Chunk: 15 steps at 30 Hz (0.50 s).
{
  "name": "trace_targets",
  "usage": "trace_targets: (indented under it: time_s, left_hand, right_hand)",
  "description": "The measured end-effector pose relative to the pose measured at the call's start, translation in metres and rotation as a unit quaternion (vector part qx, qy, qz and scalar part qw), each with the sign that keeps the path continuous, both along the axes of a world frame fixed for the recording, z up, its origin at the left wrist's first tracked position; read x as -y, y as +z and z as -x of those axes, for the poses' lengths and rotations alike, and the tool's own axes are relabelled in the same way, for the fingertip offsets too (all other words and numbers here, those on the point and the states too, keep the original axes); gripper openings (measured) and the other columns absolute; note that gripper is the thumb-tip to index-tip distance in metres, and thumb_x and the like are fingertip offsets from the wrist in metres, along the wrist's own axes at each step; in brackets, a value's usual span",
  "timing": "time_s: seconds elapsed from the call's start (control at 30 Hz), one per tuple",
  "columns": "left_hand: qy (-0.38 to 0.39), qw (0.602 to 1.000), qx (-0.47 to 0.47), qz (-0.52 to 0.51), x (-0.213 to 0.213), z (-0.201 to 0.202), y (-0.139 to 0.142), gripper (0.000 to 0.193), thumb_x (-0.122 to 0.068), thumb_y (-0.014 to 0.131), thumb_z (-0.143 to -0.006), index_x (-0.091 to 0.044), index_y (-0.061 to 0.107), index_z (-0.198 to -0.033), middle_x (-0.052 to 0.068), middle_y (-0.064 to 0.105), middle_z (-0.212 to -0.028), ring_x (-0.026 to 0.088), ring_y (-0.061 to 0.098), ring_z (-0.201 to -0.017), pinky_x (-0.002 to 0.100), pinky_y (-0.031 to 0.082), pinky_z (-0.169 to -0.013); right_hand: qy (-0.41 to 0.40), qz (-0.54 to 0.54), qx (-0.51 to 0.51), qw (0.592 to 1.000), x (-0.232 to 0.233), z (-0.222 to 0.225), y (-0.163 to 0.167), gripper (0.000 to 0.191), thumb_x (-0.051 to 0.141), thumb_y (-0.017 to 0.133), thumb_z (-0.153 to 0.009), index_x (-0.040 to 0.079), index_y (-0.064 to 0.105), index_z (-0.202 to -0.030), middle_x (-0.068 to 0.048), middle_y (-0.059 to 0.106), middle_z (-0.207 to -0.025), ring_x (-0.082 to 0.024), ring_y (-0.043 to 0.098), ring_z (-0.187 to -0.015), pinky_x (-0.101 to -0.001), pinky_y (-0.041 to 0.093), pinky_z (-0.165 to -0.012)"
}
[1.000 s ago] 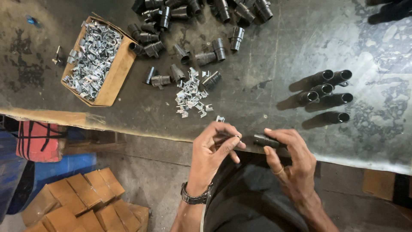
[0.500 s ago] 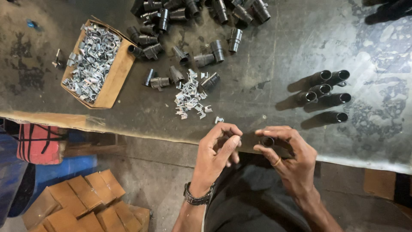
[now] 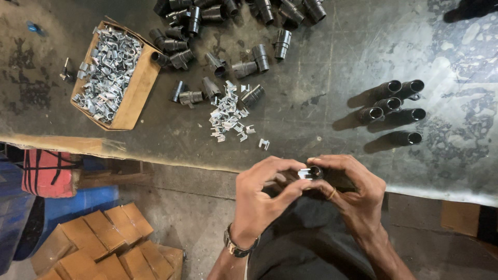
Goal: The person sits at a workbench assembling black plastic pipe fittings. They pick up a fitting, insert a small metal clip into it, press the parts together by hand, and place the assembled fitting into a growing group on the table, repeating this cycle for many fittings.
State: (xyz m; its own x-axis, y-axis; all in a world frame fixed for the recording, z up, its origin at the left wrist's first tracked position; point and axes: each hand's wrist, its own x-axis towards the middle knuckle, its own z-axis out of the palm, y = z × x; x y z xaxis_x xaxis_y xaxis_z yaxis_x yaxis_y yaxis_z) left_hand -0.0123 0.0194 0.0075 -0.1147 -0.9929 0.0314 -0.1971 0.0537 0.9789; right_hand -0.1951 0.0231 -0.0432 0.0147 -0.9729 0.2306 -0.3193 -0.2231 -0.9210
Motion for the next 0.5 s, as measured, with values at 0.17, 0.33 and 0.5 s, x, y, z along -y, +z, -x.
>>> trace_targets:
  time_s: [0.17, 0.33, 0.5]
  left_hand:
    - [-0.006, 0.991, 0.129, 0.016, 0.003, 0.006, 0.011, 0.023, -0.012, 0.084, -0.085, -0.007, 0.074, -0.105, 0.003, 0.072, -0.091, 0.009, 0.072, -0.071, 0.023, 0.057, -0.059]
    - [-0.051, 0.98, 0.183, 0.06, 0.005, 0.002, 0.015, 0.024, -0.014, 0.082, -0.088, -0.007, 0.073, -0.11, 0.004, 0.071, -0.096, 0.013, 0.072, -0.072, 0.025, 0.057, -0.062]
    - [-0.075, 0.977, 0.188, 0.067, 0.006, 0.007, 0.011, 0.043, -0.015, 0.081, -0.085, -0.003, 0.069, -0.125, 0.007, 0.068, -0.097, 0.017, 0.068, -0.068, 0.029, 0.055, -0.061]
  right_hand:
    - [0.01, -0.005, 0.003, 1.0, -0.002, 0.001, 0.002, 0.041, 0.015, 0.084, -0.078, 0.002, 0.073, -0.115, -0.009, 0.075, -0.114, -0.018, 0.075, -0.101, -0.0271, 0.062, -0.084]
    - [0.012, 0.008, -0.025, 1.0, -0.006, 0.002, -0.002, 0.041, 0.01, 0.084, -0.075, 0.002, 0.071, -0.114, -0.01, 0.075, -0.115, -0.019, 0.074, -0.102, -0.0283, 0.062, -0.083]
    - [-0.018, -0.023, -0.028, 0.999, -0.012, 0.0, -0.009, 0.042, 0.004, 0.083, -0.078, 0.004, 0.069, -0.117, -0.01, 0.075, -0.117, -0.016, 0.076, -0.099, -0.027, 0.064, -0.08]
